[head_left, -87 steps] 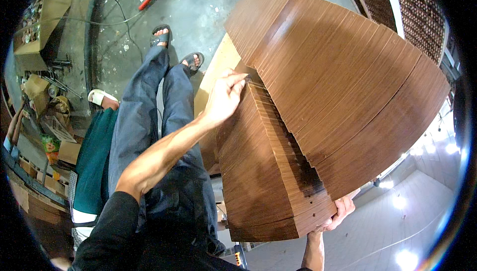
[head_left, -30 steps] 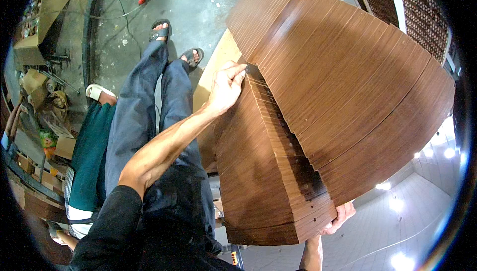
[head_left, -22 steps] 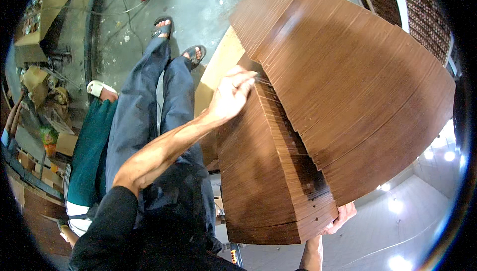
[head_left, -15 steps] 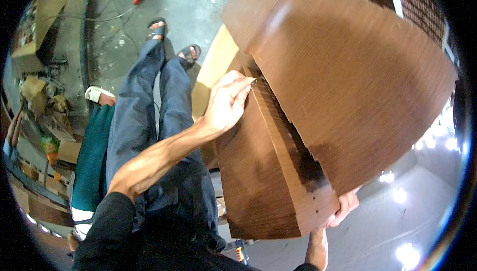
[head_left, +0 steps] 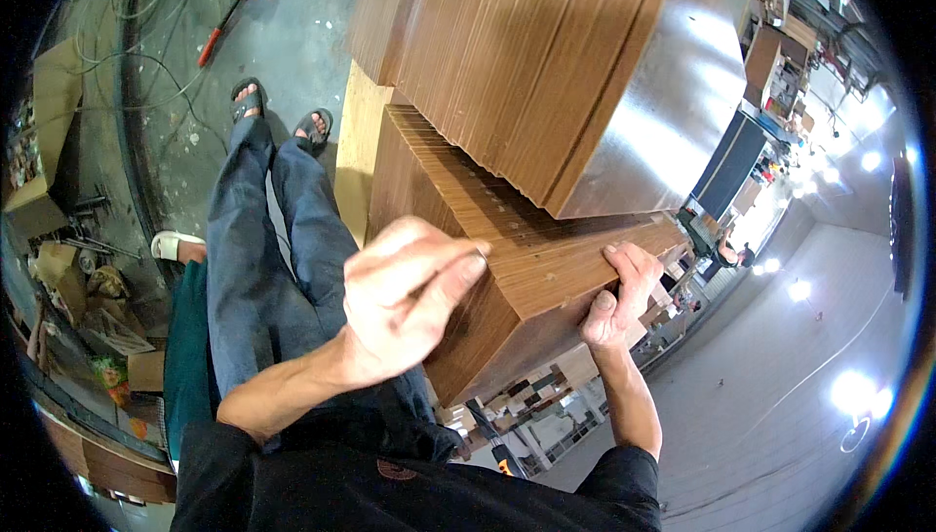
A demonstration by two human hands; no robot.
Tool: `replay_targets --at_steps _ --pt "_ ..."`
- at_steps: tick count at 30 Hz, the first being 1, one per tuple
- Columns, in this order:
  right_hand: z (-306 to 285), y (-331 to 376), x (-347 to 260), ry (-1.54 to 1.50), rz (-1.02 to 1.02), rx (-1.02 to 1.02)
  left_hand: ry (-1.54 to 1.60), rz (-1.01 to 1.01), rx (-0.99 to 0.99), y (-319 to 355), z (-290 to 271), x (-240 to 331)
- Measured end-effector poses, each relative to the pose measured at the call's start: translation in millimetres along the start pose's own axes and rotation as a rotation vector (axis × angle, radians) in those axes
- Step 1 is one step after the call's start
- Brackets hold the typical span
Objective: The person uses a piece of sandpaper to smooth the edges and corners of several wooden boxes, handling them one at a time and rotating them to reach all sides before placing them on a stack.
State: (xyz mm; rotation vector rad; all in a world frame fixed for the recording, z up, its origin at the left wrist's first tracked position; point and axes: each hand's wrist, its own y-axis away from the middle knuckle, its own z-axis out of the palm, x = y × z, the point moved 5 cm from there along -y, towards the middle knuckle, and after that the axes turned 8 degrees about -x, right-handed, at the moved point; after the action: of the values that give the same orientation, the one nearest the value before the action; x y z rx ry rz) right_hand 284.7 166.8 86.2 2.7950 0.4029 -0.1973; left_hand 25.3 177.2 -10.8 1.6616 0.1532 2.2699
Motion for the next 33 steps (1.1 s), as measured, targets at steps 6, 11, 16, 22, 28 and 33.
replay_targets --at_steps 6,11,16,22,28,33 --pt "1 -1 -1 -0.022 -0.035 0.014 0.006 0.109 -0.056 -1 22 25" --pt "-1 -2 -1 -0.003 -0.018 -0.003 -0.024 0.198 -0.029 -3 27 19" --pt "2 3 -3 -0.001 -0.023 -0.005 -0.033 -0.022 0.068 -2 8 -7" --pt "0 0 -5 -0.015 -0.014 -0.004 0.026 0.232 -0.046 3 25 19" --pt "-1 1 -5 0.004 -0.021 0.013 -0.02 0.0 0.036 -3 11 -22" --pt "0 -3 -4 0.006 -0.024 0.023 -0.08 0.282 -0.024 -5 21 2"
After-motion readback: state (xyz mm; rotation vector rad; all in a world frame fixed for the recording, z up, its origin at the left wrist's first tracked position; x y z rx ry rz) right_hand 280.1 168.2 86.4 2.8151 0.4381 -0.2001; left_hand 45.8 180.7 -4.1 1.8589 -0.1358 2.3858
